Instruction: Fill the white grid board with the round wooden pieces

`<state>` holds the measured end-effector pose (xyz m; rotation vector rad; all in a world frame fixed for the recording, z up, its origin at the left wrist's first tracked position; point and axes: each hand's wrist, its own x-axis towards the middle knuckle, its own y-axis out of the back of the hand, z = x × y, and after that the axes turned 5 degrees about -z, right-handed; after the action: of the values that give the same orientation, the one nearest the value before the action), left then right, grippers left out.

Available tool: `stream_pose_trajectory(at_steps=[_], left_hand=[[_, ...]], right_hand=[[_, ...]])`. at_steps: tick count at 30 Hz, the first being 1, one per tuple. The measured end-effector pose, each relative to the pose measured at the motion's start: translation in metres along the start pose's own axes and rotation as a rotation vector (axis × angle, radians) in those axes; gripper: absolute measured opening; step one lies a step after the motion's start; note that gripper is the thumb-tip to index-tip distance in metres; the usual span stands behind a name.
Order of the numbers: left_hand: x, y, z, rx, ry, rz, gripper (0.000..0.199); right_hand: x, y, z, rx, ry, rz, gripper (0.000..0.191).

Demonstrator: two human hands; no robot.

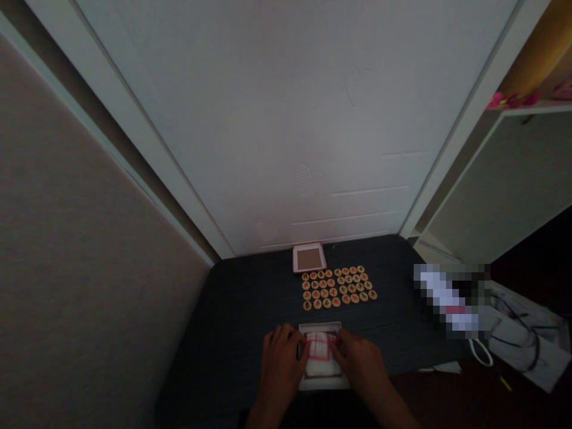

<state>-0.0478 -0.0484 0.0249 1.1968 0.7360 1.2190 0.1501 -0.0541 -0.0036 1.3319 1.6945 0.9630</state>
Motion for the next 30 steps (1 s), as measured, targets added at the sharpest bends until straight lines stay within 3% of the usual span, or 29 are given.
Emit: stream_pose_trajectory(at_steps=[5,9,14,20,25,30], left_hand=[[0.000,-0.002,-0.001,0.001,0.024,-0.015,0.010],[-0.003,-0.001,0.000,-0.012,0.012,-0.006,0.026],[-0.008,0.009,0.005,-0.070,-0.174,-0.017,0.028],[-0.015,0.004,0.000,0.009,-0.383,-0.214,0.045],[-0.020,-0.007,-0.006,0.066,-0.366,-0.234,0.048],[-0.022,-0.007,-0.003,0.058,-0.336,-0.221,0.046]], right_hand=[[0.001,-0.004,0.001,-0.013,0.001,0.020,0.013],[0.000,-0.006,0.004,-0.015,0.058,0.114,0.021],[-0.005,-0.001,0.007,-0.010,0.224,0.222,0.016],[-0.014,0.002,0.008,-0.014,0.337,0.248,0.023],[-0.015,0.003,0.011,-0.110,0.402,0.213,0.030],[-0.013,0.000,0.012,-0.131,0.424,0.231,0.029]])
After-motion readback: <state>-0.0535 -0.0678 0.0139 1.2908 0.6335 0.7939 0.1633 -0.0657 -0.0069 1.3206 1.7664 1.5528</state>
